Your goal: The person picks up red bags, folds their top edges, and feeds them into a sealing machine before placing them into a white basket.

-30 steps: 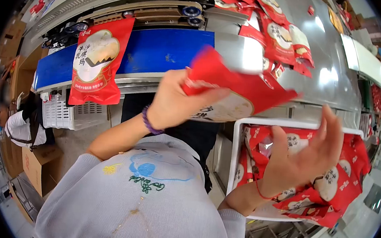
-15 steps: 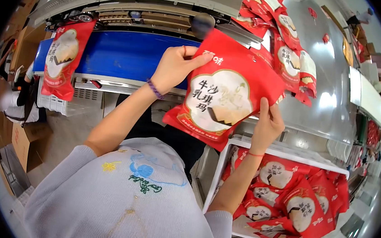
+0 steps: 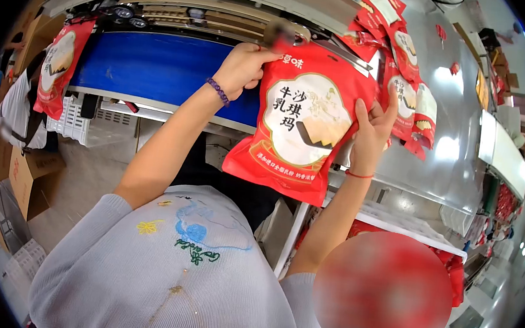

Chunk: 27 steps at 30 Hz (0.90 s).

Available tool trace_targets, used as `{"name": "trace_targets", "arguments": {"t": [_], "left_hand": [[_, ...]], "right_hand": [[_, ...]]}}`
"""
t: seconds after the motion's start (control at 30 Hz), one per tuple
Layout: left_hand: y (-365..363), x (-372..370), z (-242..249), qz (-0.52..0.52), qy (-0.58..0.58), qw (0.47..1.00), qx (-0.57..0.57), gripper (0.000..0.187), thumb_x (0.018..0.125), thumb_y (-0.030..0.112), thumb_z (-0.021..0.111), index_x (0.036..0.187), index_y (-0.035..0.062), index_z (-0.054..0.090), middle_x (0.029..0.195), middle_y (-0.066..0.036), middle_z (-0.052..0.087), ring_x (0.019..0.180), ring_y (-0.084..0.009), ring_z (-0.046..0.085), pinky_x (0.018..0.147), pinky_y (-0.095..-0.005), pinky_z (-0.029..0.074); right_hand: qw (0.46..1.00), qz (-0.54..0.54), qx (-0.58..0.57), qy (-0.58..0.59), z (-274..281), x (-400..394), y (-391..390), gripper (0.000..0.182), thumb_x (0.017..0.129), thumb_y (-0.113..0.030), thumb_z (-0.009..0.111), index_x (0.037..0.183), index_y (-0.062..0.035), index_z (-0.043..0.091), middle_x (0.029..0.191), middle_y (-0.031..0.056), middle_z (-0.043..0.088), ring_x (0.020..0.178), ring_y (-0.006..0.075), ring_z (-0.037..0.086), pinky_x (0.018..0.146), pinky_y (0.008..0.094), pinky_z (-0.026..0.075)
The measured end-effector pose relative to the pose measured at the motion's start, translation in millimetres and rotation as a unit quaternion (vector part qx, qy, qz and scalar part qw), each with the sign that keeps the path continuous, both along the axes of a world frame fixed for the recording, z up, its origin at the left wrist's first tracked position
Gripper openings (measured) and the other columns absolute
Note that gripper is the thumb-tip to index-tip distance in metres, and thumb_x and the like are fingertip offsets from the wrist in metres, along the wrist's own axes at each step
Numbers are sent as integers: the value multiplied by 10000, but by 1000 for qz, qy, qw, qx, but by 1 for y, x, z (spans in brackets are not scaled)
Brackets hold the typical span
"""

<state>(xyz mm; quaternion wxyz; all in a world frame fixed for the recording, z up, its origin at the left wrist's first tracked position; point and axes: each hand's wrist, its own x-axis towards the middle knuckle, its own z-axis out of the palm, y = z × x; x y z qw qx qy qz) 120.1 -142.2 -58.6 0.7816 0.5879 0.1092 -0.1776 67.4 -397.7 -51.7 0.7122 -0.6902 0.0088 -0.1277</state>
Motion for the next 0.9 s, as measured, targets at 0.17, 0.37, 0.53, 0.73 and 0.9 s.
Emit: {"name": "trace_targets", "arguments": {"t": [0.17, 0.37, 0.53, 0.73, 0.9], "left_hand": [[22, -1, -19, 40, -124, 960, 246, 342, 917, 336, 634, 768, 28, 648, 531, 17, 470, 424, -80, 407, 392, -267, 293], [79, -76, 40, 87, -254, 869, 416, 483, 981, 439, 521, 908, 17, 743, 805, -75, 719, 732, -146, 650, 712, -279, 499], [44, -147, 84, 66, -331, 911, 236, 337, 1004, 244, 556, 808, 13, 705, 670, 27, 551, 588, -19, 419, 517, -202, 289], [-17, -167, 87, -149, -340, 911, 182, 326, 999, 138, 528, 762, -32, 674, 656, -8, 543, 511, -34, 397, 481, -212, 274], [-51, -181, 93, -245, -320, 898, 175, 278, 979, 95, 530, 788, -15, 699, 645, -14, 527, 534, -57, 437, 495, -213, 310]], "right_hand": [[995, -92, 42, 23, -23, 26, 22, 331, 857, 26, 689, 1084, -21, 453, 883, 55, 603, 838, 118, 577, 721, 237, 459], [991, -85, -60, 82, -10, 2, 23, 355, 870, -149, 720, 1072, -5, 467, 978, 123, 629, 723, 150, 649, 486, 251, 549], [882, -278, -377, -55, 13, -117, -56, 302, 828, -100, 709, 1088, -28, 573, 1043, 132, 641, 965, 275, 640, 833, 374, 509], [409, -586, -697, 52, 104, -322, -167, 393, 757, -116, 696, 1119, -11, 586, 1113, 169, 600, 1064, 347, 547, 930, 434, 415], [387, -669, -573, 273, 127, -427, -259, 437, 830, -336, 727, 1125, -25, 642, 992, 208, 632, 1024, 363, 571, 870, 419, 455]]}}
